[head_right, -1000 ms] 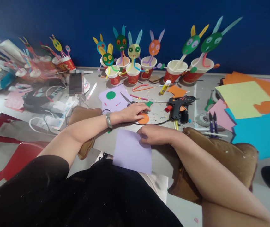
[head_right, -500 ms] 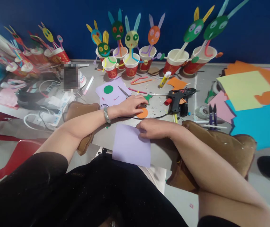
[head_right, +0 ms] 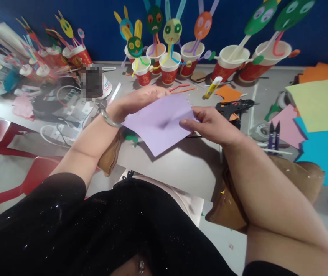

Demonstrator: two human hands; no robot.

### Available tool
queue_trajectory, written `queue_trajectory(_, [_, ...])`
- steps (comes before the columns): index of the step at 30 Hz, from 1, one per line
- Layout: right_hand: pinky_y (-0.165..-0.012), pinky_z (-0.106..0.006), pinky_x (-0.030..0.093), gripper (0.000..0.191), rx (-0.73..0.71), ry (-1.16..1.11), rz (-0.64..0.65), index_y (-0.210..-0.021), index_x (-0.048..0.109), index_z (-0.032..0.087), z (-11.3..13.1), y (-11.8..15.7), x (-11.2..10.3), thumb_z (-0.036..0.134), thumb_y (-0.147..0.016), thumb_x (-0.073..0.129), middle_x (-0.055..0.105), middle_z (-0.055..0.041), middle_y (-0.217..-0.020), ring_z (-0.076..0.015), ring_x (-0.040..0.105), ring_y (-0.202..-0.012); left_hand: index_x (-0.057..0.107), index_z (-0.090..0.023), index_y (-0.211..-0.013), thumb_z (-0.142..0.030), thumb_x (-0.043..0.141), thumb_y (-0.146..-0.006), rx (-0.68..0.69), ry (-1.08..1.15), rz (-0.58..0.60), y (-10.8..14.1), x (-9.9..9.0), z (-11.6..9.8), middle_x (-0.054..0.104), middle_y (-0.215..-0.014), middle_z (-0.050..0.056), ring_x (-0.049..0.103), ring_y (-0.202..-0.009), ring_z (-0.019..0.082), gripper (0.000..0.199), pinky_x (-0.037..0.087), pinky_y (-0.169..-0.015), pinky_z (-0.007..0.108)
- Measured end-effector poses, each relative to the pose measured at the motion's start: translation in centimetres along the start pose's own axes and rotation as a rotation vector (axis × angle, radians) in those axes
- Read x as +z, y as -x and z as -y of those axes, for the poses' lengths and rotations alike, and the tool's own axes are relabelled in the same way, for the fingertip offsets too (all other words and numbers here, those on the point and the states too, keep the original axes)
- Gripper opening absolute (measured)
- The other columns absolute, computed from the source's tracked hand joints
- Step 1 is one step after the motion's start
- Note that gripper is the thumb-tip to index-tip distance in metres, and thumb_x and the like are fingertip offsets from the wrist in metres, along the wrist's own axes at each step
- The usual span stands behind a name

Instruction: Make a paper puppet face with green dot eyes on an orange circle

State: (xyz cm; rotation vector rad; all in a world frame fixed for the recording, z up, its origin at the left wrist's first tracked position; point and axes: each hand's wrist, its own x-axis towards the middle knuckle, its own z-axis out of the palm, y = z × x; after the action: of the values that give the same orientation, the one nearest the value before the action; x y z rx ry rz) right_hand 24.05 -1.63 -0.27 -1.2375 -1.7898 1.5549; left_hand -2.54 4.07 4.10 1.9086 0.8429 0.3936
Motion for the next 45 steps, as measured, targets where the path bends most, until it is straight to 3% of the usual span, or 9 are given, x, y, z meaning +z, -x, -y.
queue_trajectory(2, [-0.069, -0.031, 0.045, 0.05, -0.03, -0.027, -0.055, -0.091, 0.067, 0.017, -0.1, -0.2, 0.8, 0.063, -0.081, 0.085, 0.065, -0.0015, -0.077, -0.013, 0.053, -0.07, 0.064, -0.012, -0.125, -0.057, 0.051, -0.11, 0.047, 0.12, 0.044, 1.4, -0.5, -0.2, 0.072, -0.121, 0.01, 0.067, -0.115, 0.02, 0.049, 0.052, -0.095, 0.029])
queue_trajectory(5, [-0.068, -0.031, 0.047, 0.045, -0.037, -0.071, -0.07, -0.086, 0.065, 0.02, -0.4, -0.6, 2.0, 0.06, -0.083, 0.084, 0.064, -0.0001, -0.072, -0.0129, 0.053, -0.065, 0.061, -0.016, -0.128, -0.057, 0.083, -0.087, 0.097, 0.153, 0.062, 2.7, -0.6, 0.5, 0.07, -0.129, 0.009, 0.067, -0.124, 0.026, 0.062, 0.054, -0.099, 0.032])
queue_trajectory(11, [-0.069, -0.033, 0.053, 0.046, -0.16, -0.036, -0.22, -0.077, 0.062, 0.025, -1.4, -1.2, 2.6, 0.067, -0.089, 0.076, 0.065, -0.0006, -0.063, -0.017, 0.06, -0.065, 0.065, -0.022, -0.086, -0.022, 0.073, -0.083, -0.061, -0.454, -0.501, 4.8, -3.1, 2.3, 0.068, -0.082, -0.001, 0.061, -0.087, 0.019, 0.009, 0.05, -0.083, 0.035])
queue_trajectory(16, [-0.068, -0.03, 0.049, 0.015, -0.119, 0.352, -0.459, -0.079, 0.066, 0.023, -2.0, -1.8, 1.8, 0.034, -0.087, 0.073, 0.069, -0.0018, -0.068, -0.0155, 0.059, -0.064, 0.049, -0.026, -0.078, -0.006, 0.06, -0.088, -0.251, -0.736, -0.861, 7.2, -8.2, 1.8, 0.047, -0.074, -0.005, 0.034, -0.077, 0.014, 0.024, 0.041, -0.083, 0.033])
queue_trajectory(19, [-0.075, -0.033, 0.051, 0.008, -0.054, 0.515, -0.48, -0.082, 0.07, 0.021, -2.4, -2.1, 1.7, 0.03, -0.081, 0.071, 0.076, -0.0055, -0.076, -0.0188, 0.065, -0.072, 0.042, -0.027, -0.074, -0.002, 0.06, -0.089, -0.424, -0.839, -0.834, 7.1, -10.3, 2.7, 0.039, -0.076, -0.004, 0.029, -0.079, 0.014, 0.034, 0.042, -0.091, 0.034])
queue_trajectory(23, [-0.079, -0.034, 0.052, 0.012, 0.032, 0.644, -0.467, -0.086, 0.074, 0.02, -2.9, -2.4, 1.6, 0.029, -0.079, 0.07, 0.08, -0.0083, -0.083, -0.023, 0.071, -0.08, 0.063, -0.02, -0.102, -0.003, 0.058, -0.097, -0.532, -0.953, -0.702, 6.0, -11.0, 4.7, 0.064, -0.097, 0.0, 0.04, -0.09, 0.017, 0.019, 0.044, -0.103, 0.035])
queue_trajectory(28, [-0.084, -0.037, 0.049, 0.016, 0.096, 0.84, -0.344, -0.091, 0.076, 0.019, -3.1, -2.5, 1.1, 0.028, -0.082, 0.068, 0.083, -0.009, -0.089, -0.0263, 0.076, -0.09, 0.05, -0.02, -0.155, -0.011, 0.072, -0.093, -0.411, -1.038, -0.611, 6.6, -7.1, 3.6, 0.053, -0.16, 0.01, 0.047, -0.135, 0.025, 0.066, 0.035, -0.123, 0.049])
queue_trajectory(34, [-0.085, -0.038, 0.042, 0.023, 0.193, 0.954, -0.211, -0.099, 0.078, 0.02, -2.9, -2.6, 0.5, 0.034, -0.087, 0.065, 0.084, -0.0091, -0.099, -0.0283, 0.075, -0.099, 0.076, -0.018, -0.099, -0.024, 0.074, -0.093, -0.055, -0.939, 0.2, 9.4, 0.5, 2.5, 0.075, -0.107, 0.005, 0.069, -0.101, 0.022, 0.008, 0.046, -0.089, 0.035])
queue_trajectory(45, [-0.08, -0.039, 0.032, 0.038, 0.256, 1.037, -0.131, -0.103, 0.073, 0.02, -2.7, -2.9, 1.1, 0.052, -0.082, 0.072, 0.08, -0.0102, -0.105, -0.0306, 0.069, -0.1, 0.076, -0.016, -0.091, -0.02, 0.068, -0.096, -0.073, -0.99, 0.268, 9.0, 1.7, 4.6, 0.074, -0.102, 0.008, 0.07, -0.1, 0.023, 0.01, 0.042, -0.079, 0.034])
